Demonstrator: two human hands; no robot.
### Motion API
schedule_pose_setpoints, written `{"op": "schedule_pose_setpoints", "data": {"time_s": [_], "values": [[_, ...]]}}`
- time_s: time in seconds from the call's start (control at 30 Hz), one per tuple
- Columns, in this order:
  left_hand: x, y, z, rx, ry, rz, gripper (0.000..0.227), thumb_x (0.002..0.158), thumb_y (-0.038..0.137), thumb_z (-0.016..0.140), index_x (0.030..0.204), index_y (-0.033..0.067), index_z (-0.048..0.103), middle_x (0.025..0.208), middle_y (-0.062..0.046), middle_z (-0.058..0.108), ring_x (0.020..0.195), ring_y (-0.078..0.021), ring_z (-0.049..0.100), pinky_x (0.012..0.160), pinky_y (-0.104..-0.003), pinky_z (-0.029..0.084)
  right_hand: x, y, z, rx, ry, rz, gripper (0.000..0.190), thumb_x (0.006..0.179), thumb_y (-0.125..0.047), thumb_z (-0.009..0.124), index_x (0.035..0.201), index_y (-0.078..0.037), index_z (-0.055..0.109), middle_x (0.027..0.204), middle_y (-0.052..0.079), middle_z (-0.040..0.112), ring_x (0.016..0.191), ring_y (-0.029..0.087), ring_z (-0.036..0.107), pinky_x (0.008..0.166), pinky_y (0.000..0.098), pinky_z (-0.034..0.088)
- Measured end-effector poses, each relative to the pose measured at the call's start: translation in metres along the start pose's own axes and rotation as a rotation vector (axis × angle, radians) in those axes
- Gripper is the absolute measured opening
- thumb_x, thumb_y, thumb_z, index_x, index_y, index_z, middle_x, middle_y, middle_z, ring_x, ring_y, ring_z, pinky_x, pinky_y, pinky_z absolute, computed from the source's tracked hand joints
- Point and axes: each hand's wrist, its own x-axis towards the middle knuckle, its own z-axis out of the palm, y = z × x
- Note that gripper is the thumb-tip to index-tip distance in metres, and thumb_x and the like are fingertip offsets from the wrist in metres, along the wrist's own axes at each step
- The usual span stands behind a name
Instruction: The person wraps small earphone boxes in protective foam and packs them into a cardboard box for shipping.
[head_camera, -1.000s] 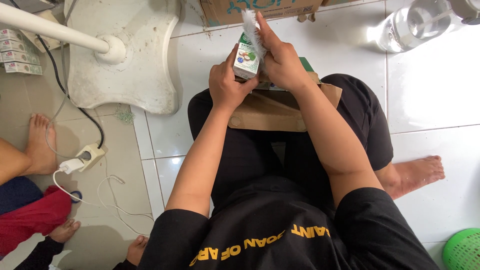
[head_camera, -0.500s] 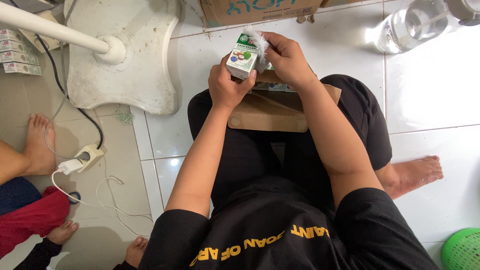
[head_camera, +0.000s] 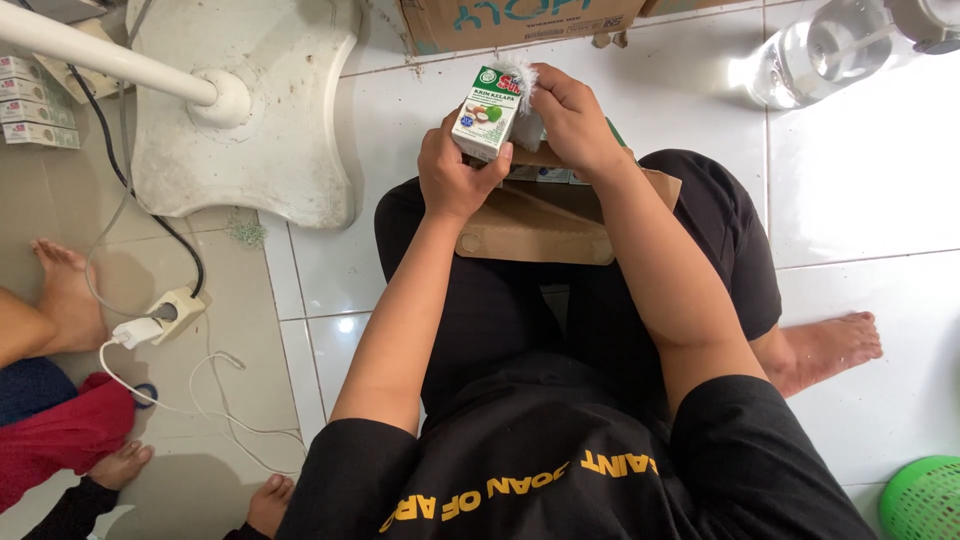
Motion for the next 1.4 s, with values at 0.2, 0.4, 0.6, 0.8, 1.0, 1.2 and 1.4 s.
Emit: {"op": "schedule_pose_setpoints", "data": {"time_s": [0.2, 0.4, 0.6, 0.8, 1.0, 1.2, 1.4], "values": [[0.003, 0.003, -0.001, 0.032, -0.006, -0.015, 0.064, 0.086, 0.054, 0.072, 0.128, 0.0083, 0.058, 0.102, -0.003, 0.073, 0.083, -0.0248, 0.065, 0.071, -0.039, 0.056, -0.004, -0.009, 0.001, -0.030, -0.034, 0.044, 0.030, 0.100, -0.017, 0.041, 0.118, -0.011, 0.064, 0.122, 0.003, 0.068, 0.111, 0.016, 0.061, 0.087, 0.0318, 0.054], [0.007, 0.001, 0.000, -0.006, -0.002, -0.017, 0.064, 0.088, 0.054, 0.071, 0.130, 0.0067, 0.057, 0.100, -0.003, 0.075, 0.083, -0.0243, 0.069, 0.070, -0.038, 0.057, -0.003, -0.006, -0.001, -0.058, -0.059, -0.030, 0.037, 0.098, -0.015, 0.048, 0.133, -0.008, 0.058, 0.119, 0.005, 0.069, 0.106, 0.016, 0.062, 0.084, 0.0318, 0.058], [0.012, 0.008, -0.003, -0.068, 0.009, -0.045, 0.061, 0.089, 0.053, 0.069, 0.126, 0.0051, 0.058, 0.100, -0.006, 0.076, 0.081, -0.0238, 0.072, 0.064, -0.036, 0.058, 0.001, 0.004, 0.001, -0.286, 0.027, -0.146, 0.032, 0.102, -0.022, 0.049, 0.128, -0.010, 0.064, 0.104, 0.003, 0.070, 0.088, 0.015, 0.057, 0.075, 0.0305, 0.044], [0.018, 0.010, -0.006, -0.066, 0.009, -0.001, 0.068, 0.092, 0.060, 0.063, 0.126, 0.0009, 0.060, 0.091, -0.005, 0.077, 0.069, -0.0196, 0.073, 0.053, -0.034, 0.055, 0.006, 0.013, 0.004, -0.480, 0.095, -0.320, 0.030, 0.106, -0.020, 0.047, 0.124, -0.005, 0.066, 0.097, 0.010, 0.074, 0.074, 0.020, 0.061, 0.061, 0.0368, 0.043], [0.027, 0.004, -0.001, -0.050, 0.036, 0.088, 0.070, 0.093, 0.065, 0.062, 0.126, 0.0038, 0.058, 0.086, 0.000, 0.079, 0.063, -0.0132, 0.075, 0.048, -0.027, 0.058, 0.020, 0.029, -0.004, -0.686, 0.158, -0.616, 0.021, 0.102, -0.009, 0.050, 0.111, 0.001, 0.066, 0.099, 0.022, 0.071, 0.086, 0.040, 0.066, 0.070, 0.0481, 0.044], [0.022, -0.020, 0.029, -0.010, 0.034, 0.110, 0.075, 0.096, 0.071, 0.065, 0.141, 0.0136, 0.048, 0.100, 0.001, 0.083, 0.071, -0.0075, 0.079, 0.054, -0.022, 0.060, 0.027, 0.043, -0.021, -0.640, 0.152, -0.732, 0.013, 0.104, -0.001, 0.053, 0.105, 0.001, 0.066, 0.089, 0.015, 0.065, 0.084, 0.024, 0.058, 0.068, 0.0437, 0.039], [0.029, -0.024, 0.040, -0.004, 0.062, 0.140, 0.076, 0.094, 0.071, 0.073, 0.141, 0.0217, 0.039, 0.090, 0.008, 0.083, 0.070, -0.0085, 0.079, 0.057, -0.026, 0.059, 0.025, 0.037, -0.019, -0.576, 0.157, -0.716, 0.014, 0.109, 0.002, 0.053, 0.106, 0.004, 0.066, 0.089, 0.013, 0.067, 0.076, 0.020, 0.052, 0.062, 0.0397, 0.036]]}}
